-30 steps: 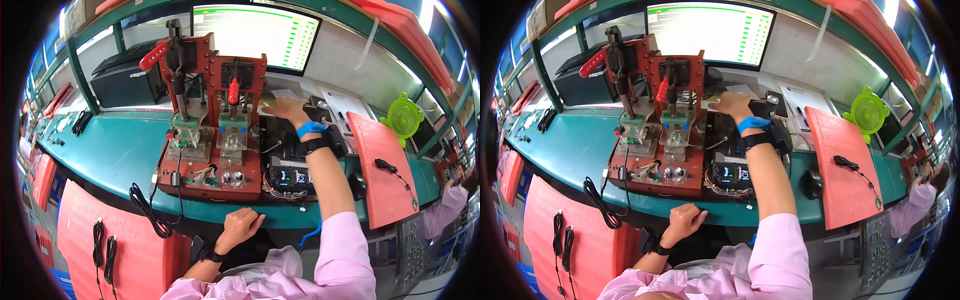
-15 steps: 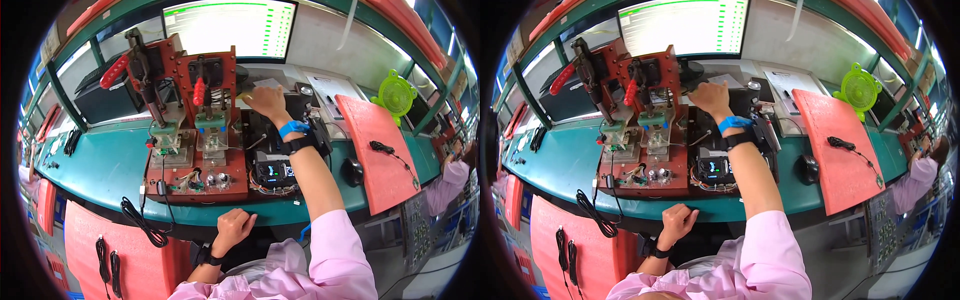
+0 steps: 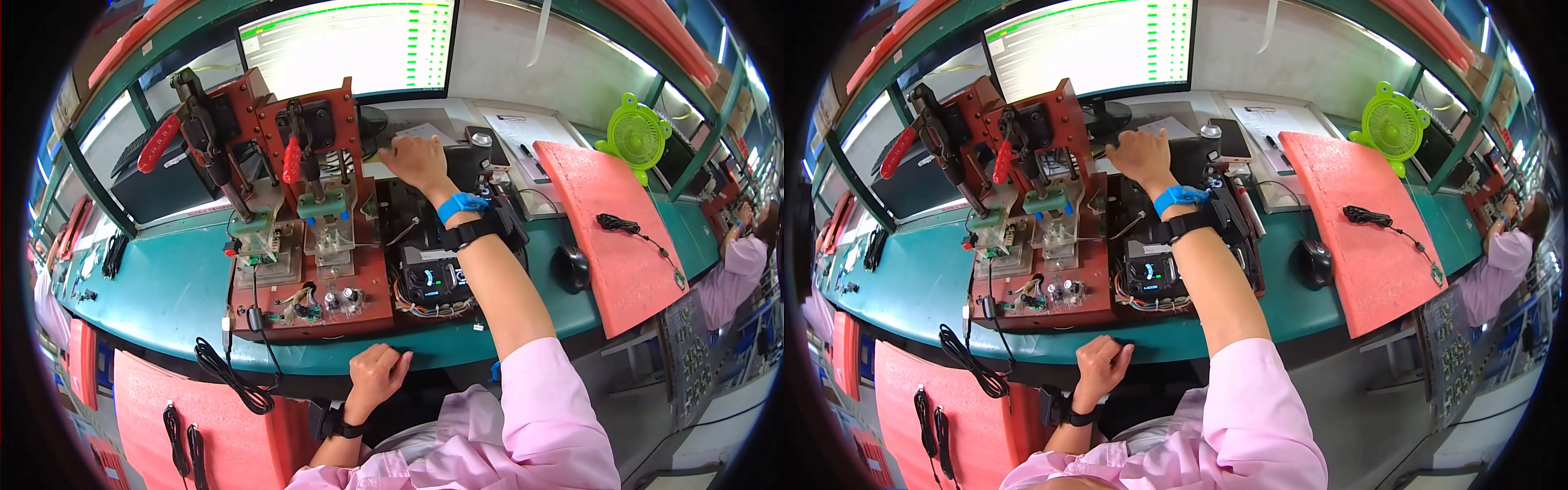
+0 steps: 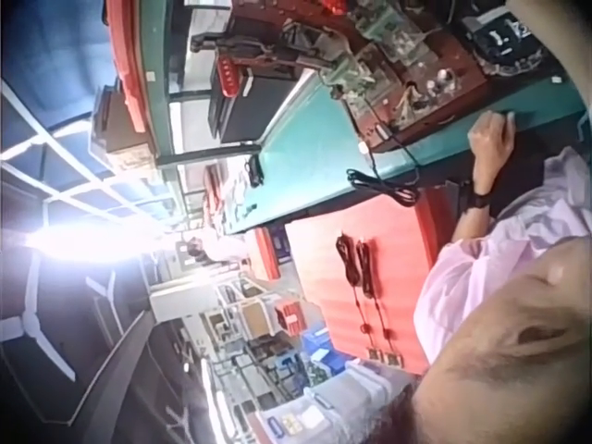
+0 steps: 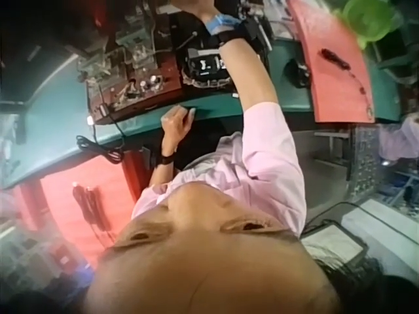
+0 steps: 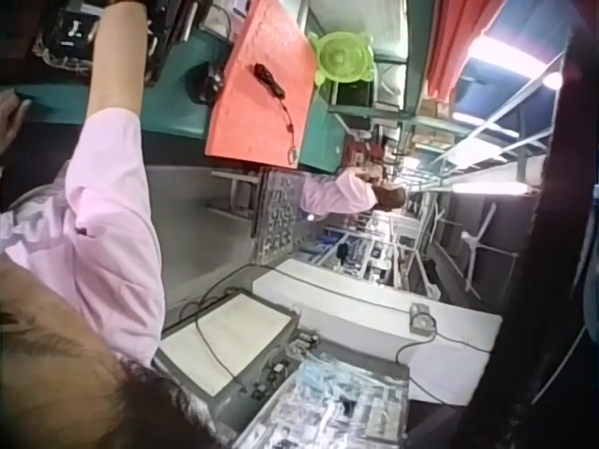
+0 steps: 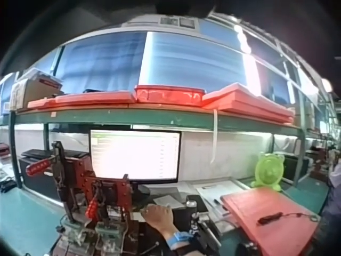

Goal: The person places a circuit board into a testing fixture, connects a cable, and presses a lever down. After pressing buttons on a control panel and clicking a mouse, they disconnect the cable, remove the board, and place it onto a foam sheet.

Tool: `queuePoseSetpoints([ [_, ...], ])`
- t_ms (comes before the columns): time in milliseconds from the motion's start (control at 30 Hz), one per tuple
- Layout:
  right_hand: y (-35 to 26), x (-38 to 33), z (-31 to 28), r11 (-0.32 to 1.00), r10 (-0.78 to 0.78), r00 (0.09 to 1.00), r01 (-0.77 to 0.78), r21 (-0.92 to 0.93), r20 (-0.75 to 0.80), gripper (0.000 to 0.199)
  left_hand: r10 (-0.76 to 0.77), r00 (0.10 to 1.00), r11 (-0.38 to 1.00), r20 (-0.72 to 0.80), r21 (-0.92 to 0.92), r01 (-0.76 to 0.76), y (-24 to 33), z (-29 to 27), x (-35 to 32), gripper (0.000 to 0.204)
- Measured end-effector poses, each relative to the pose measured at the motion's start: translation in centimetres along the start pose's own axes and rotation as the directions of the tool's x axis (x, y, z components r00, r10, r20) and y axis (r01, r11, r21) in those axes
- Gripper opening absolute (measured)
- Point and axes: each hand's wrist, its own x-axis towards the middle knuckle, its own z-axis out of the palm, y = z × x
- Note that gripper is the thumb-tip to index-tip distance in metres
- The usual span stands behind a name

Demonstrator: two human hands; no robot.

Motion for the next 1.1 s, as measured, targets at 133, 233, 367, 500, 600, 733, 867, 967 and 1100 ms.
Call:
queuePoseSetpoints([
  [133,-0.5,-0.2,-0.1,0.989,-0.018,0.998,0.026,-0.147,0.058,0.036,-0.007,1.000,1.000,0.004,0.006,0.007,0.0,0.0,-0.1,0.030],
  [233,-0.4,-0.5,-0.2,0.978,-0.061,0.995,0.075,-0.193,0.079,0.034,-0.004,1.000,1.000,0.009,0.003,0.004,0.0,0.1,-0.2,0.030],
  [367,-0.4,0.1,0.6,0.997,0.006,0.999,-0.010,-0.077,-0.047,0.032,-0.005,1.000,1.000,0.008,0.012,0.005,0.1,0.0,-0.1,0.030],
  [500,-0.1,-0.2,0.0,0.997,-0.001,1.000,0.001,-0.075,-0.008,0.033,0.000,0.999,0.995,0.032,0.104,-0.003,0.0,0.5,-0.1,0.030],
  [600,-0.7,-0.4,-0.3,0.985,-0.032,0.998,0.039,-0.168,0.044,0.033,-0.021,0.999,0.990,0.029,0.139,0.017,0.1,0.5,-0.2,0.031],
  [733,0.3,0.4,-1.2,0.985,0.036,0.999,-0.031,0.172,-0.024,0.038,-0.030,0.999,0.990,0.019,0.135,0.027,0.0,0.6,-0.5,0.031],
  [867,4.5,-0.6,-5.0,0.947,-0.043,0.994,0.073,0.312,-0.099,0.037,-0.022,1.000,0.993,0.023,0.114,0.019,-0.3,0.9,-0.4,0.031],
  [967,8.7,-5.9,-10.7,0.998,-0.035,0.999,0.034,-0.061,-0.014,0.037,-0.034,0.999,0.995,0.020,0.091,0.032,-0.6,-0.1,-0.5,0.031],
  [1100,16.1,-16.0,-14.5,0.912,0.297,0.953,-0.262,-0.317,0.068,0.038,-0.007,1.000,0.999,0.024,0.051,0.006,-0.3,0.2,-0.4,0.031],
])
